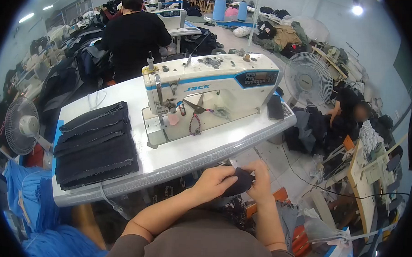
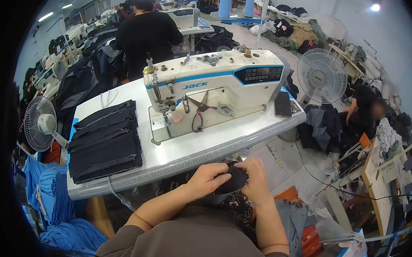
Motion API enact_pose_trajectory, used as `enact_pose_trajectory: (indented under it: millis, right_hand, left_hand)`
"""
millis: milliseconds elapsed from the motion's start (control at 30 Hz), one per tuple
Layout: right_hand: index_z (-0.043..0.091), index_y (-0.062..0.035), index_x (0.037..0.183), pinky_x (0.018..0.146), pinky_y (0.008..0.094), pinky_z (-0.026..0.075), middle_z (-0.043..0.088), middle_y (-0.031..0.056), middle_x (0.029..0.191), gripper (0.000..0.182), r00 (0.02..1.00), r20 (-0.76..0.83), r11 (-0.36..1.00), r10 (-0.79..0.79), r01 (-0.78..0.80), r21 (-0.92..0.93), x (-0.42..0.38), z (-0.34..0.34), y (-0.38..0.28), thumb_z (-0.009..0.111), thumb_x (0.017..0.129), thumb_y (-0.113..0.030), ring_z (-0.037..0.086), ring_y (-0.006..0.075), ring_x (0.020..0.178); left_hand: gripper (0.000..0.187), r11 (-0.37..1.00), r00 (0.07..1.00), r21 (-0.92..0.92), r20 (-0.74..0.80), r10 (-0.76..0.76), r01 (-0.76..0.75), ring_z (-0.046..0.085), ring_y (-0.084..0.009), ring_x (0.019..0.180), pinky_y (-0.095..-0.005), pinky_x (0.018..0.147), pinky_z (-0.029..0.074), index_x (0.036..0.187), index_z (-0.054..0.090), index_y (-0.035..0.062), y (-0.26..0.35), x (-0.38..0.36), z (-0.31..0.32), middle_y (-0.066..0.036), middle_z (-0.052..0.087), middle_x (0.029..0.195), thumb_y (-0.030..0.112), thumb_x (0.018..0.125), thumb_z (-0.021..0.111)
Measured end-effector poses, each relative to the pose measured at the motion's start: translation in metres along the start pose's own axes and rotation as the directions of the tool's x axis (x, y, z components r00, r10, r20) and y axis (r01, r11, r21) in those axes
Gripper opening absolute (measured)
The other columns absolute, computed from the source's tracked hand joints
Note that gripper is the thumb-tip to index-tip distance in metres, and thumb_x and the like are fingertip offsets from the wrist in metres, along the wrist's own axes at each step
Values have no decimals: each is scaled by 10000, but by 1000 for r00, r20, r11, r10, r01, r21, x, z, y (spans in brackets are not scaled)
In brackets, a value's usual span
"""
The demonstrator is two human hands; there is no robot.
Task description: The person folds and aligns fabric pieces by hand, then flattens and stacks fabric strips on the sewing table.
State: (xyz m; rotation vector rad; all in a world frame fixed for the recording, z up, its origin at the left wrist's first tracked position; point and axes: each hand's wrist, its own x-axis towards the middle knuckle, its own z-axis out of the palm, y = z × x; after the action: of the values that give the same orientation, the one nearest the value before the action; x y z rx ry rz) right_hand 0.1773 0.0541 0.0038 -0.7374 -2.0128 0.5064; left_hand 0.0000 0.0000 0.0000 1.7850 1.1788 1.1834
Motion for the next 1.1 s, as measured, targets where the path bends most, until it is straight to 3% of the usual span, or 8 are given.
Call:
enact_pose_trajectory:
  millis: [67, 167, 367, 500, 567, 767, 867, 1100]
  right_hand:
    - [591, -69, 897, 743, 412, 390, 567, 67, 753, 282, 986, 67, 980, -155, 162, -112, 4, -5, -2, 722, 663, -154, 540, 271, 692]
    - [581, -59, 886, 733, 401, 388, 546, 61, 729, 263, 965, -13, 948, -261, 254, -192, 2, 9, -6, 713, 679, -154, 527, 264, 659]
    - [581, -56, 898, 729, 372, 386, 543, 58, 728, 277, 958, -187, 957, -217, 171, -234, -10, 22, 0, 708, 666, -140, 519, 253, 638]
    - [600, -59, 940, 727, 358, 389, 547, 51, 727, 307, 979, -122, 979, -162, 144, -147, -4, 13, -8, 708, 664, -137, 523, 250, 642]
    - [621, -65, 973, 731, 348, 394, 544, 46, 713, 320, 994, -20, 982, -110, 105, -156, -1, 9, -12, 710, 675, -139, 528, 246, 642]
    - [637, -62, 944, 754, 365, 401, 537, 54, 701, 292, 989, -16, 972, -149, 143, -187, -5, 6, -10, 701, 667, -128, 540, 251, 677]
    - [633, -62, 926, 772, 389, 399, 543, 59, 728, 271, 971, -99, 963, -219, 199, -184, -9, 6, -7, 694, 674, -141, 546, 259, 709]
    - [623, -63, 916, 805, 396, 394, 558, 62, 780, 251, 974, -52, 961, -222, 210, -180, -9, 5, -11, 686, 692, -159, 553, 265, 757]
  left_hand:
    - [178, 995, 999, 82, 2, 55, -55, 545, -338, 694, -389, 633, 437, 817, 502, 13, 5, -1, 0, -171, 523, 748, 155, 878, 591]
    - [157, 977, 991, 173, -27, 132, -125, 528, -364, 694, -393, 614, 434, 826, 507, 15, 4, -6, -1, -164, 524, 747, 143, 875, 584]
    - [139, 975, 990, 176, -3, 140, -137, 566, -385, 760, -423, 661, 449, 853, 523, 26, 6, -2, -1, -182, 567, 793, 158, 882, 555]
    - [155, 995, 997, 60, 19, 78, -79, 558, -384, 753, -415, 664, 444, 851, 520, 23, 5, -3, -7, -191, 556, 781, 168, 889, 556]
    - [177, 992, 992, -74, 81, -100, 106, 550, -378, 742, -404, 668, 439, 842, 511, 16, 5, -3, -10, -195, 546, 773, 179, 894, 556]
    - [170, 994, 996, 59, 40, 85, -88, 559, -353, 757, -388, 681, 442, 857, 522, 11, 1, -5, -6, -183, 551, 806, 173, 890, 561]
    - [150, 997, 999, -70, 12, 33, -32, 559, -347, 778, -382, 696, 444, 878, 536, 12, 4, -6, -4, -178, 552, 819, 158, 885, 564]
    - [134, 995, 996, -43, 4, 86, -86, 541, -299, 754, -348, 697, 444, 910, 547, 2, -2, -5, -2, -152, 539, 803, 132, 890, 570]
